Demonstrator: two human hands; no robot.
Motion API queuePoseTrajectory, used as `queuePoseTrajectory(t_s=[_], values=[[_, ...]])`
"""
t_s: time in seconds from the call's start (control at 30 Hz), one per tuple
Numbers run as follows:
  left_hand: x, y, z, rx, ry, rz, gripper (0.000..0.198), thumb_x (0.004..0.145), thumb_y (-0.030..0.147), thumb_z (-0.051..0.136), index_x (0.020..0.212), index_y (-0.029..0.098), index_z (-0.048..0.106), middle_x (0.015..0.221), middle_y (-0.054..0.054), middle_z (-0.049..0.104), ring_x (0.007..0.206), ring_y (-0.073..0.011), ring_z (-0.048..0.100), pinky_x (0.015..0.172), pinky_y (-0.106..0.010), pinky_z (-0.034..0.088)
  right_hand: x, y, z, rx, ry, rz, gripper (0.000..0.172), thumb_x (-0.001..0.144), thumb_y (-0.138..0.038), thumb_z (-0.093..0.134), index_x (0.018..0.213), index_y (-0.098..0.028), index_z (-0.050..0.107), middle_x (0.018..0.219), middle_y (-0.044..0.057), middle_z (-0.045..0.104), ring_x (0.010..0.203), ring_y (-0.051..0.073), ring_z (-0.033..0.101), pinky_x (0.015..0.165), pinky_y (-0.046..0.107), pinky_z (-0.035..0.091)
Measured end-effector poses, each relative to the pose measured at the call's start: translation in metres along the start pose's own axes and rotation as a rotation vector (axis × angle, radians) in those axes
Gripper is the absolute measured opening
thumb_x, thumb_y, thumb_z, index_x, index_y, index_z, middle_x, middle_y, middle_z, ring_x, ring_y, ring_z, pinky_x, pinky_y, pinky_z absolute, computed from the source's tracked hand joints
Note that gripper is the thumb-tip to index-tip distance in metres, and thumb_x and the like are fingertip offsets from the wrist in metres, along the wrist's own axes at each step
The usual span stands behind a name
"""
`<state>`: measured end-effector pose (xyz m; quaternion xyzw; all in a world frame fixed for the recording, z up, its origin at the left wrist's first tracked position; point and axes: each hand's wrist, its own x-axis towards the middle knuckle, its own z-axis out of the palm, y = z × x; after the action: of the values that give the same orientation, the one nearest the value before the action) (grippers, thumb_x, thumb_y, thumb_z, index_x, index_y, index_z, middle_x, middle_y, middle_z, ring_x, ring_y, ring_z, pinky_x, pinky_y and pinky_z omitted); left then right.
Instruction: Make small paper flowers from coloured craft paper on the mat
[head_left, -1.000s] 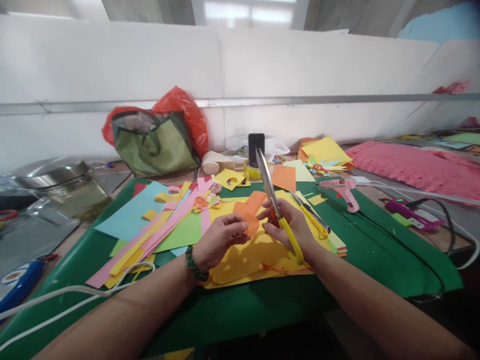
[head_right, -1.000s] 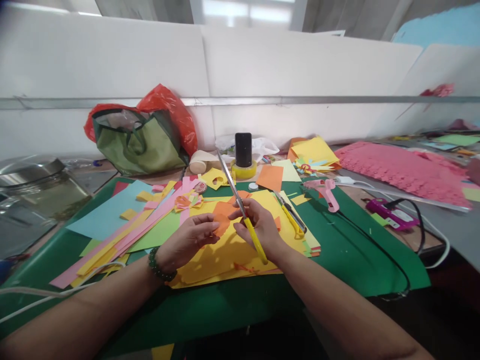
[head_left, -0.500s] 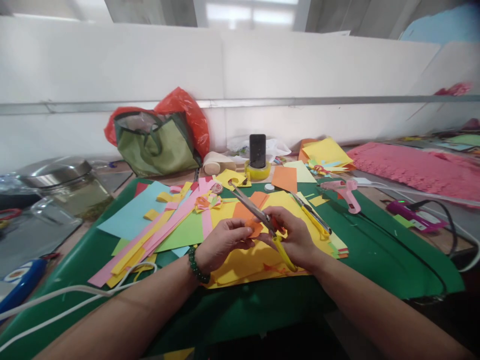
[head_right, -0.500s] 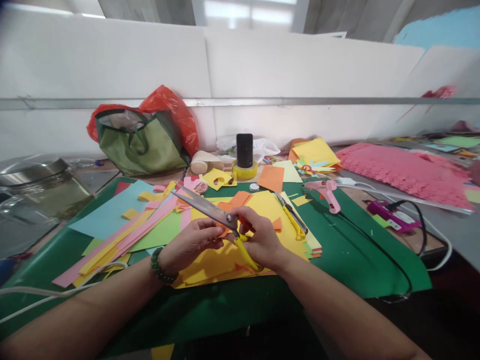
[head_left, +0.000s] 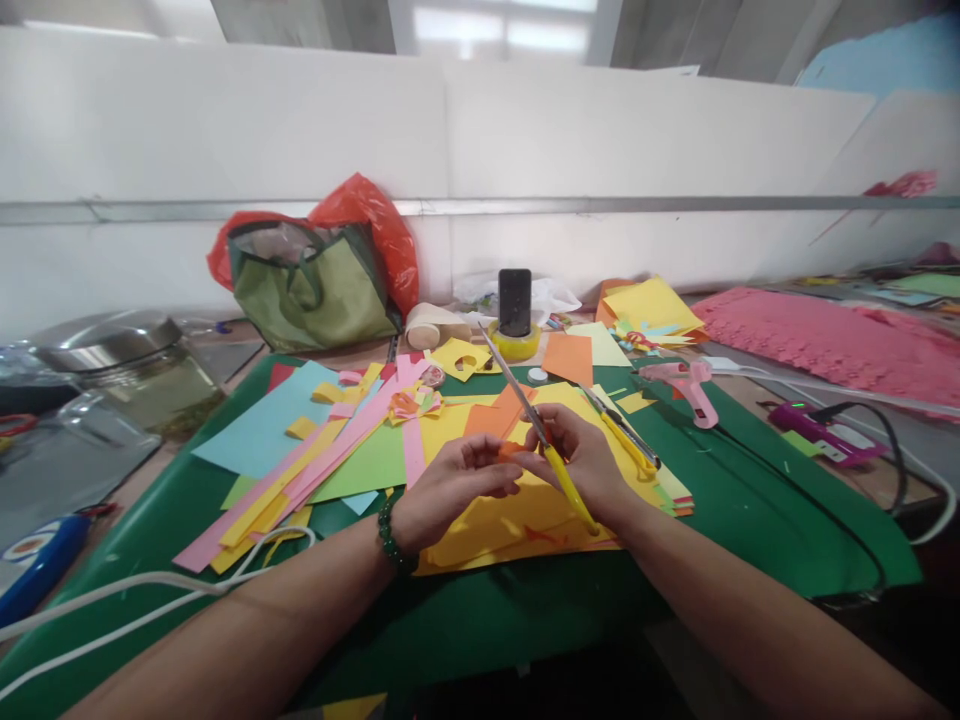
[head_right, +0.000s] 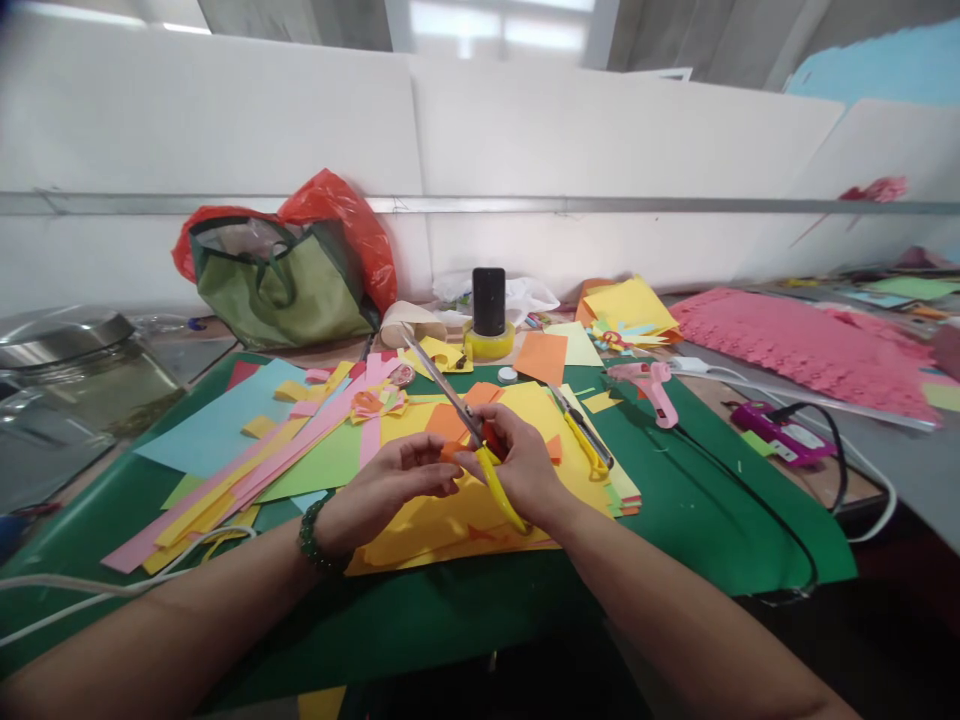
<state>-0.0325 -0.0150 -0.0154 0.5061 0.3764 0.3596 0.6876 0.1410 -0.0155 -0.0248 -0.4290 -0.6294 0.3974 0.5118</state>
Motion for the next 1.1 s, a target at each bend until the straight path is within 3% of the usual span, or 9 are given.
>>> queuePoseTrajectory(t_s=[0.4, 0.67, 0.9, 1.1], values=[[0.002, 0.001, 0.0, 0.034, 0.095, -0.022, 0.035, 0.057, 0.042, 0.084, 0.072, 0.017, 0.064, 0.063, 0.003, 0.061, 0.061, -0.0109, 0.057, 0.061, -0.024, 0.043, 0.0, 0.006, -0.003, 0.018, -0.099, 0.047, 0.04, 0.065, -0.032, 0.078, 0.095, -0.02, 0.055, 0.07, -0.003, 0.056, 0.062, 0.012, 0.055, 0.059, 0.025, 0.046], [0.002, 0.001, 0.0, 0.04, 0.111, -0.03, 0.036, 0.055, 0.042, 0.084, 0.066, 0.016, 0.061, 0.06, 0.003, 0.06, 0.058, -0.0101, 0.056, 0.058, -0.023, 0.043, 0.0, 0.001, -0.001, 0.017, -0.076, 0.052, 0.037, 0.065, -0.035, 0.076, 0.093, -0.02, 0.056, 0.067, -0.004, 0.054, 0.059, 0.011, 0.052, 0.056, 0.024, 0.044], [0.001, 0.007, 0.002, -0.094, 0.133, -0.076, 0.038, 0.054, 0.039, 0.085, 0.073, 0.016, 0.062, 0.069, 0.002, 0.06, 0.066, -0.0101, 0.058, 0.058, -0.02, 0.044, 0.001, 0.008, -0.003, 0.023, -0.09, 0.045, 0.037, 0.064, -0.035, 0.077, 0.093, -0.02, 0.058, 0.068, -0.003, 0.055, 0.057, 0.01, 0.052, 0.049, 0.022, 0.041], [0.002, 0.003, 0.001, -0.082, 0.153, 0.003, 0.037, 0.056, 0.035, 0.085, 0.079, 0.017, 0.062, 0.073, 0.003, 0.06, 0.063, -0.0089, 0.058, 0.057, -0.02, 0.044, 0.001, 0.009, -0.004, -0.001, -0.068, 0.021, 0.037, 0.065, -0.038, 0.076, 0.093, -0.021, 0.058, 0.07, -0.002, 0.056, 0.06, 0.012, 0.054, 0.05, 0.023, 0.043]])
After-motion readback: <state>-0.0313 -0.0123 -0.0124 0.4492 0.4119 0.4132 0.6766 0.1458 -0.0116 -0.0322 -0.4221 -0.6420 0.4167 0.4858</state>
